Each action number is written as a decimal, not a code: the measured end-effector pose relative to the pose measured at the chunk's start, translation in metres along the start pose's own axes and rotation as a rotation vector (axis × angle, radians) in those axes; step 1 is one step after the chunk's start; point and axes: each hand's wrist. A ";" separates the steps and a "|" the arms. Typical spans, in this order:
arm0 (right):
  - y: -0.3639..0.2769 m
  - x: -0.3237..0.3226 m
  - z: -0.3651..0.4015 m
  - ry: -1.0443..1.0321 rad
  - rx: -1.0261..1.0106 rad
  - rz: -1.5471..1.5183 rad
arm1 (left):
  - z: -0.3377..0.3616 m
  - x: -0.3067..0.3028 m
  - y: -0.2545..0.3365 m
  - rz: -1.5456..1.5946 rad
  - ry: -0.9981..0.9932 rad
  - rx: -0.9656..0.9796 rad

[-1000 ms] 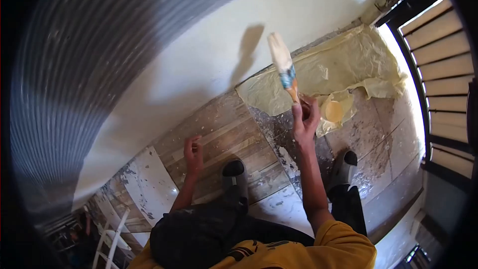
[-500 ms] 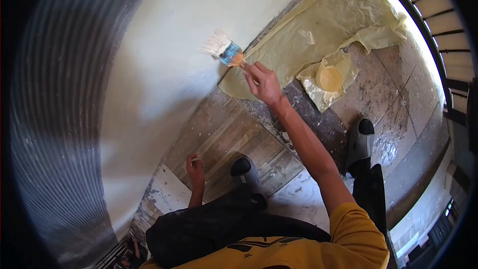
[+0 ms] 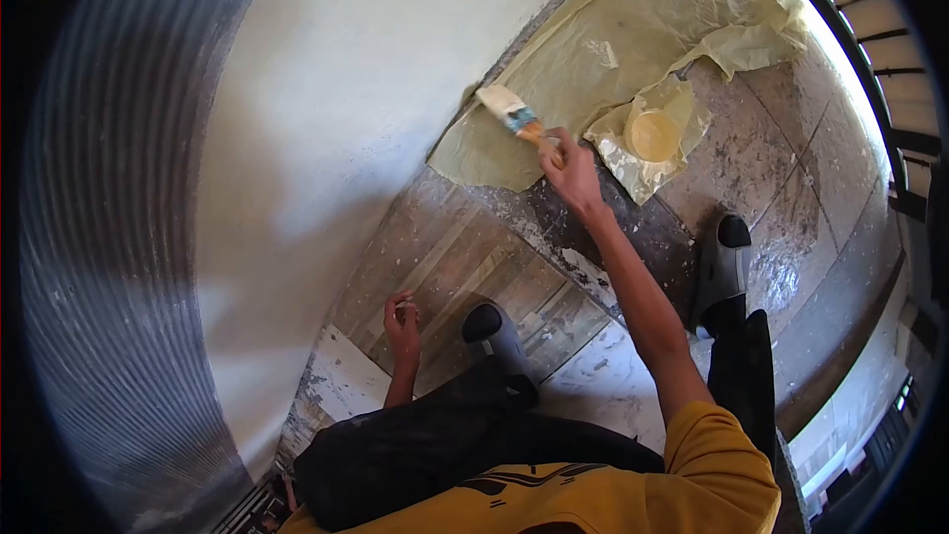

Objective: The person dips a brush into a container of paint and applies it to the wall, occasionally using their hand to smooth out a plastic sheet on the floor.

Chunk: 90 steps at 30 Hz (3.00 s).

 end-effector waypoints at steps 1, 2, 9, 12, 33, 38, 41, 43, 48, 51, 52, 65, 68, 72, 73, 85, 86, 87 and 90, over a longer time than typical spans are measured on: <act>0.000 -0.006 0.007 0.021 0.134 -0.125 | 0.002 0.001 0.006 -0.019 0.001 -0.005; 0.000 -0.010 0.012 0.040 0.269 -0.248 | 0.005 0.003 0.008 -0.037 0.002 -0.013; -0.032 -0.035 -0.057 -0.019 0.620 -0.524 | 0.005 0.014 -0.003 -0.005 -0.085 -0.020; -0.024 -0.035 -0.089 -0.068 0.514 -0.297 | 0.002 0.013 0.003 -0.037 -0.078 -0.003; -0.172 -0.112 -0.056 -0.100 0.492 -0.720 | 0.004 0.009 0.005 0.012 -0.071 -0.005; -0.109 -0.068 -0.022 0.138 0.124 -0.464 | 0.007 0.010 -0.007 0.008 -0.061 0.032; -0.127 -0.027 -0.038 0.184 -0.193 -0.235 | 0.005 0.013 -0.009 -0.031 -0.102 0.055; -0.122 0.002 -0.055 0.255 -0.400 -0.294 | 0.003 0.013 -0.004 -0.042 -0.115 0.038; -0.086 0.036 -0.063 0.178 -0.267 -0.172 | -0.002 0.016 0.000 -0.070 -0.137 0.031; -0.059 0.045 -0.057 0.194 -0.233 -0.138 | -0.005 0.019 0.000 -0.091 -0.152 0.063; -0.048 0.045 -0.054 0.177 -0.205 -0.089 | -0.006 0.019 -0.002 -0.089 -0.160 0.045; 0.004 0.028 -0.031 0.080 -0.044 0.126 | -0.004 0.018 -0.001 -0.070 -0.163 0.052; -0.030 0.007 -0.008 0.006 0.354 0.006 | -0.003 0.014 -0.005 -0.082 -0.148 0.038; -0.042 0.010 0.022 0.027 0.450 -0.383 | 0.001 0.016 -0.011 -0.044 -0.104 0.044; -0.050 0.008 0.021 -0.050 0.553 -0.489 | 0.002 0.016 -0.011 -0.047 -0.114 0.045; -0.147 0.015 -0.070 -0.275 0.322 -0.294 | 0.019 0.021 -0.014 0.082 -0.032 0.087; -0.167 0.006 -0.069 -0.305 0.304 -0.300 | 0.023 0.023 -0.014 0.117 -0.013 0.053; -0.186 -0.002 -0.068 -0.315 0.288 -0.289 | 0.027 0.024 -0.019 0.135 -0.001 0.056; -0.237 -0.021 -0.066 -0.358 0.274 -0.400 | 0.031 0.023 -0.030 0.149 0.019 0.043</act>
Point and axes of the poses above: each hand's wrist, its own z-axis away from the middle knuckle, its own x-axis out of the palm, y = z × x, and after that the axes turned 4 degrees about -z, right-handed
